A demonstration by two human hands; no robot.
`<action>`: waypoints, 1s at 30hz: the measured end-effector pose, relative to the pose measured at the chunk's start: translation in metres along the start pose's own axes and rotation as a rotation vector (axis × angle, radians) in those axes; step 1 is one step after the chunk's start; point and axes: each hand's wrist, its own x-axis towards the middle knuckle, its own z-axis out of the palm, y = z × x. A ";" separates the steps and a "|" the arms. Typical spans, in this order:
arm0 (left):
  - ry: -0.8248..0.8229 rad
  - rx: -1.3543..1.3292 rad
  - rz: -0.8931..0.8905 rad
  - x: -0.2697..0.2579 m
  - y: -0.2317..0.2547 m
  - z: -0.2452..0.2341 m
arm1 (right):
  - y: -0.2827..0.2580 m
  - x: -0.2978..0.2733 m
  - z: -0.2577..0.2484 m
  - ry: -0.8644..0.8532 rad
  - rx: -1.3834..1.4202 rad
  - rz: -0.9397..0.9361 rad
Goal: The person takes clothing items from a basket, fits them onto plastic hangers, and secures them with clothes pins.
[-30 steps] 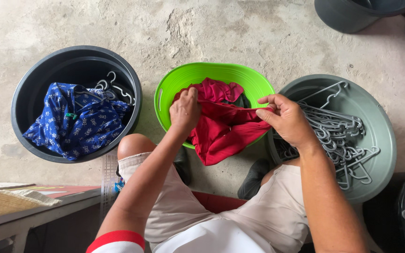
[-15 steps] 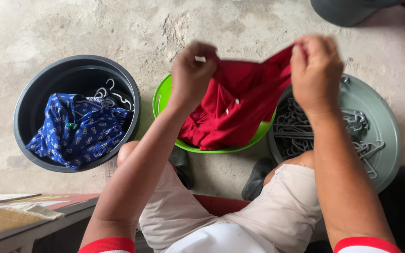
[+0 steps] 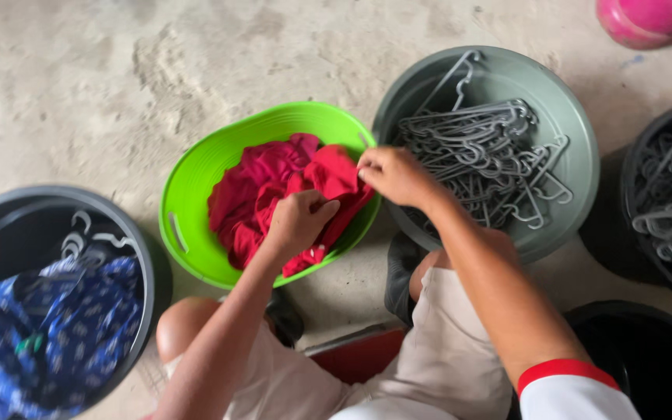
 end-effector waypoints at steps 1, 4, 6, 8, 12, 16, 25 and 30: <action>-0.023 0.002 0.010 0.011 -0.004 0.014 | 0.016 -0.005 0.008 -0.050 0.039 0.091; 0.128 -0.022 0.104 0.039 -0.008 0.056 | 0.056 -0.015 0.025 -0.069 0.147 0.245; 0.158 -0.107 0.167 0.064 0.001 0.084 | 0.076 -0.020 0.030 -0.024 0.208 0.304; 0.111 -0.167 0.173 0.084 0.013 0.108 | 0.095 -0.029 0.028 0.012 0.228 0.376; 0.019 -0.281 0.183 0.116 0.028 0.153 | 0.154 -0.050 0.013 0.076 0.334 0.434; -0.048 -0.254 0.092 0.138 0.028 0.185 | 0.237 -0.061 0.014 0.322 0.550 0.899; -0.120 -0.266 -0.029 0.159 0.018 0.193 | 0.332 -0.074 0.040 0.428 -0.264 0.847; -0.111 -0.327 -0.014 0.155 0.014 0.179 | 0.321 -0.074 0.036 0.306 -0.354 0.938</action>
